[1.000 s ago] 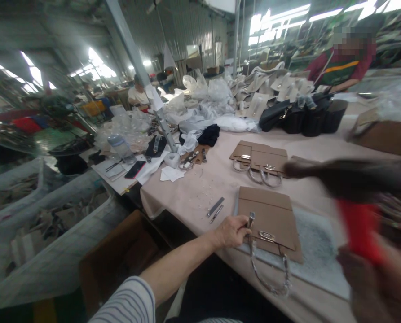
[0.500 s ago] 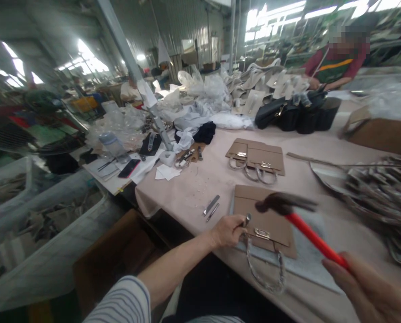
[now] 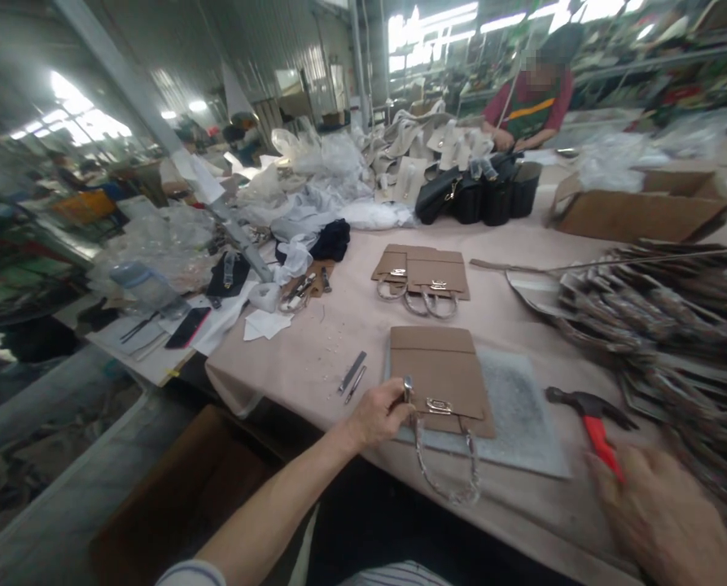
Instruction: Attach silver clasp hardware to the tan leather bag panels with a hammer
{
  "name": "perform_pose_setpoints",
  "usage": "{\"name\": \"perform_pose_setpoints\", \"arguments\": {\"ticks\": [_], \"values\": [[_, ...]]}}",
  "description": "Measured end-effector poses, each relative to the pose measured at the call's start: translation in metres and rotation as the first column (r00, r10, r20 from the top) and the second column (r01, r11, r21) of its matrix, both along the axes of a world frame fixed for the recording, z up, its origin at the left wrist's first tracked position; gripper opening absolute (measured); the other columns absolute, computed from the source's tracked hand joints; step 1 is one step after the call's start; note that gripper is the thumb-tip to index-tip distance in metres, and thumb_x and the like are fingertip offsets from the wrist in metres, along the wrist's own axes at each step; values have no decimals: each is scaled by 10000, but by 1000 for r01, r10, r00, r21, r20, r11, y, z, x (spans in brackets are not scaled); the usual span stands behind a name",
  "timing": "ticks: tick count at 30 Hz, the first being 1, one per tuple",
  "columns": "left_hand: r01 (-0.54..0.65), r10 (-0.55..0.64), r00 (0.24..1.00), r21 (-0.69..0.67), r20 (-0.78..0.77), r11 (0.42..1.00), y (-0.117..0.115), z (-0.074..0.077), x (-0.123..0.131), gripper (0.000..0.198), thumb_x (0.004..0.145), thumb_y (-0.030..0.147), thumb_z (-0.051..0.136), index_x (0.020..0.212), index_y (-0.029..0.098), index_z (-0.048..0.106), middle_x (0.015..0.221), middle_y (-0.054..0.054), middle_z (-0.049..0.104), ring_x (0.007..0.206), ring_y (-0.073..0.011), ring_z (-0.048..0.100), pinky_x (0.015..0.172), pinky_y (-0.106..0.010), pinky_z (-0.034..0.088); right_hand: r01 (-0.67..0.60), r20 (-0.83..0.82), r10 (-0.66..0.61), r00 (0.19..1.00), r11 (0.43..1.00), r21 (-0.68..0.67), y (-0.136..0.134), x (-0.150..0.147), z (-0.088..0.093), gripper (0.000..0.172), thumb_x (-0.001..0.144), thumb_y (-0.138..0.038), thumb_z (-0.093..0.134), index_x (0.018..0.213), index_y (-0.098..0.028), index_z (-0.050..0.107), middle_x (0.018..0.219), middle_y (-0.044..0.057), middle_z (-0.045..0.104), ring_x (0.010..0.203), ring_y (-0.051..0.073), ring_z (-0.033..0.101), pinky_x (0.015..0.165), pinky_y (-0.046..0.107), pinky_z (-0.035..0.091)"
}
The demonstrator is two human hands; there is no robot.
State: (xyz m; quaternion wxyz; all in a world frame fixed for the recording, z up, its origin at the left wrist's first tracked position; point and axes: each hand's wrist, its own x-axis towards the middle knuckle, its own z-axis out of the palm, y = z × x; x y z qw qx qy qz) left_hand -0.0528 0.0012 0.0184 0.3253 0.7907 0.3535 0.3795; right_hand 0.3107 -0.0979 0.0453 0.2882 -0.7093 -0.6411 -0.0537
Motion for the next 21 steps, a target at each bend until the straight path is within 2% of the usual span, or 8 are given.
{"name": "perform_pose_setpoints", "arguments": {"ticks": [2, 4, 6, 9, 14, 18, 21], "values": [[-10, 9, 1000, -32, -18, 999, 0, 2, 0, 143, 883, 173, 613, 1026, 168, 630, 1005, -81, 707, 943, -202, 678, 899, -329, 553, -83, 14, 83, 996, 997, 7, 14, -27, -4, 410, 951, -559, 436, 1029, -219, 650, 1072, 186, 662, 944, 332, 649, 761, 496, 515], [-17, 15, 999, -59, -31, 998, 1, 3, 0, 151, 875, 164, 622, 1024, 170, 642, 988, -71, 707, 923, -196, 676, 884, -324, 553, -215, 28, 215, 976, 976, -19, 30, -57, -11, 429, 965, -528, 441, 1145, -186, 627, 1197, 171, 642, 1079, 316, 611, 896, 477, 507], [-26, 24, 1000, -73, -20, 997, 1, 3, 0, 149, 858, 145, 633, 1003, 170, 655, 979, -65, 707, 914, -191, 674, 876, -320, 553, -299, 36, 301, 953, 953, -55, 41, -85, -20, 401, 971, -493, 456, 1177, -190, 618, 1205, 143, 639, 1072, 298, 600, 902, 464, 499], [-60, 61, 997, -49, 38, 997, 0, 3, 1, 105, 835, 129, 652, 931, 168, 670, 948, -61, 705, 904, -190, 674, 864, -318, 557, -298, 28, 301, 953, 952, -63, 45, -110, -37, 424, 955, -488, 487, 1230, -183, 595, 1250, 145, 617, 1111, 344, 566, 903, 521, 467], [-153, 152, 982, -2, 111, 988, -4, 0, 6, 138, 805, 110, 666, 924, 176, 681, 1010, -74, 711, 933, -194, 690, 858, -321, 574, -242, 51, 244, 968, 969, -40, 43, -113, -52, 505, 952, -536, 466, 1275, -156, 546, 1279, 159, 600, 1132, 360, 549, 921, 519, 434], [-145, 144, 979, 1, 144, 989, -6, -4, 7, 155, 814, 95, 644, 943, 175, 674, 1014, -83, 725, 952, -203, 706, 877, -346, 587, -234, 66, 236, 970, 972, -35, 44, -112, -50, 507, 958, -549, 433, 1264, -161, 547, 1263, 154, 604, 1111, 354, 557, 911, 504, 430], [-178, 183, 966, -44, 181, 983, -8, -6, 5, 100, 847, 132, 655, 938, 169, 669, 1030, -97, 731, 986, -220, 719, 906, -385, 595, -222, 65, 224, 972, 974, -39, 45, -114, -48, 496, 950, -542, 437, 1252, -166, 555, 1253, 152, 611, 1104, 354, 559, 899, 508, 434]]}}
